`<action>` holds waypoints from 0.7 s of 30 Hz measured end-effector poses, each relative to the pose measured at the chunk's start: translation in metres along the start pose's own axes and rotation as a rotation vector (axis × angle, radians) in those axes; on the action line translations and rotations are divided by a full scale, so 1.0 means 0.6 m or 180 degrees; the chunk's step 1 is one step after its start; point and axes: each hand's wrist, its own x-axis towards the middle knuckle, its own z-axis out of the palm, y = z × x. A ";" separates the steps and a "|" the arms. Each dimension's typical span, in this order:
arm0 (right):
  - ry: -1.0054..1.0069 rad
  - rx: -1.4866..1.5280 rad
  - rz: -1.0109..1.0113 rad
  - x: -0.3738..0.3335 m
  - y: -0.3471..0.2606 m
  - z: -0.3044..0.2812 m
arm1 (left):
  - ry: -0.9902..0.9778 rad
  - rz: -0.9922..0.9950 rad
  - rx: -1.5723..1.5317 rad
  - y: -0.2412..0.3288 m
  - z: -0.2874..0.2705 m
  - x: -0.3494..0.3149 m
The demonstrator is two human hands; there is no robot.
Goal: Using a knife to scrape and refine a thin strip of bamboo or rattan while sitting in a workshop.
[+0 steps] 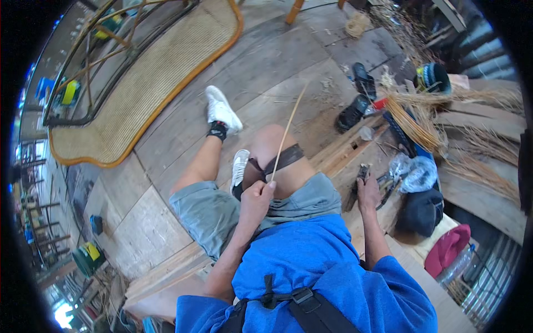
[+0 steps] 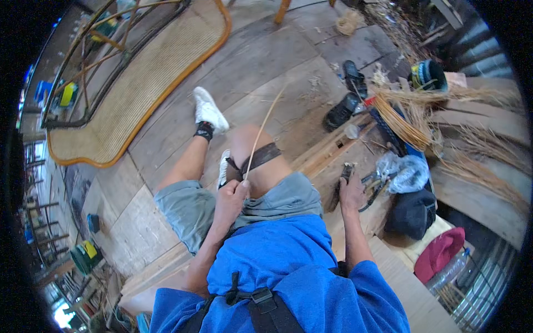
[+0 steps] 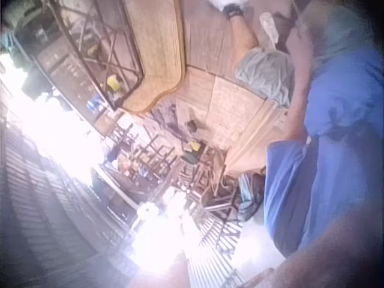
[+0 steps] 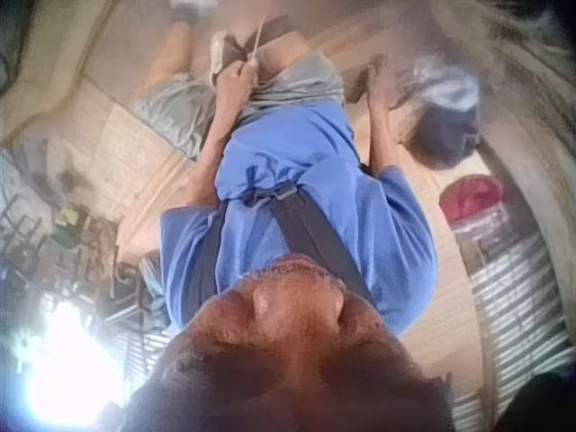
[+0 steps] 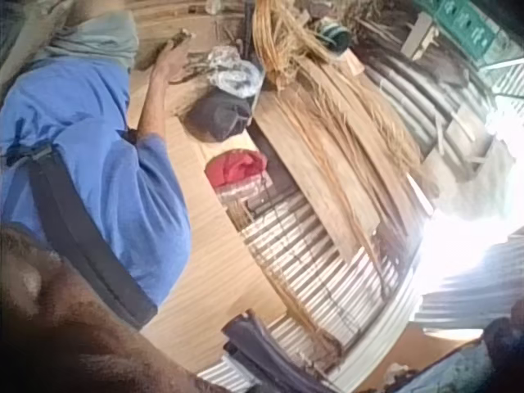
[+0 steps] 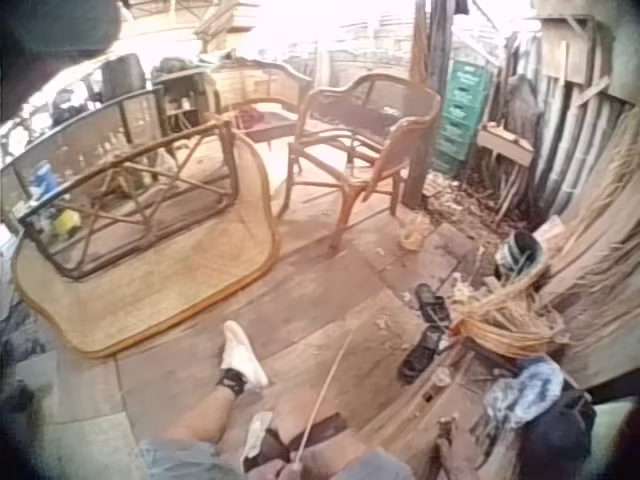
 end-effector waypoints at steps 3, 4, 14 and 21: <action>0.0063 -0.0087 -0.0029 -0.001 -0.003 0.013 | 0.0044 0.0061 0.0130 0.013 -0.001 0.005; -0.0016 -0.0059 -0.0112 -0.002 -0.002 0.017 | 0.0012 0.0112 0.0245 0.018 0.001 0.006; -0.0662 0.1543 -0.2043 0.004 -0.136 -0.050 | 0.0036 0.0766 0.0865 0.077 0.030 0.039; -0.0902 0.0475 -0.2495 -0.037 -0.260 -0.076 | 0.0251 0.0960 0.1286 0.067 0.051 0.058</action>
